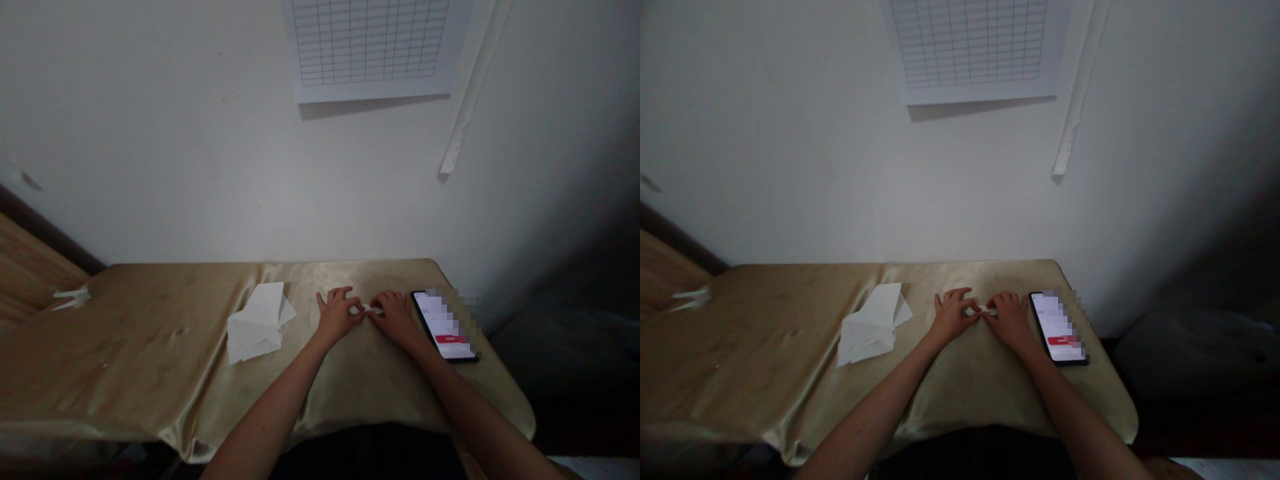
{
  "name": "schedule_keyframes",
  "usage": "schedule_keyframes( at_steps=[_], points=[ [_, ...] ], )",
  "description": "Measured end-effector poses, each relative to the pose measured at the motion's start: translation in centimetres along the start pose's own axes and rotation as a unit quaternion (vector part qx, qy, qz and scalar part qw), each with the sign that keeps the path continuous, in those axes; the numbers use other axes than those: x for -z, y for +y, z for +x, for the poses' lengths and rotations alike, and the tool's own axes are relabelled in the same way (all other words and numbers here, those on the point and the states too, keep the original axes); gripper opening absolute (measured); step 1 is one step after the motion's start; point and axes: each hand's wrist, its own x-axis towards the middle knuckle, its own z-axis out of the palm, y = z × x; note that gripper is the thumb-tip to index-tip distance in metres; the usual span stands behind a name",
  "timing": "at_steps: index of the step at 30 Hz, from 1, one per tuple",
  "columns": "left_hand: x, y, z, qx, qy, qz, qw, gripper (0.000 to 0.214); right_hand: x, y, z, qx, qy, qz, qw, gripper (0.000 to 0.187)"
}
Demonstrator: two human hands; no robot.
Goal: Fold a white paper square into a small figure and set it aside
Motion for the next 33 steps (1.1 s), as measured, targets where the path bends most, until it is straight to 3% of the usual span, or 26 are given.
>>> schedule_keyframes(
  at_steps=[14,33],
  points=[
    [0.8,-1.2,0.2,-0.010,-0.066,0.013,0.998,0.020,0.6,0.7,0.2,0.013,-0.072,0.004,0.997,0.024],
    [0.9,-1.1,-0.3,-0.020,-0.057,0.016,0.998,0.023,1.4,0.8,0.2,0.016,-0.090,0.019,0.996,0.043]
  ],
)
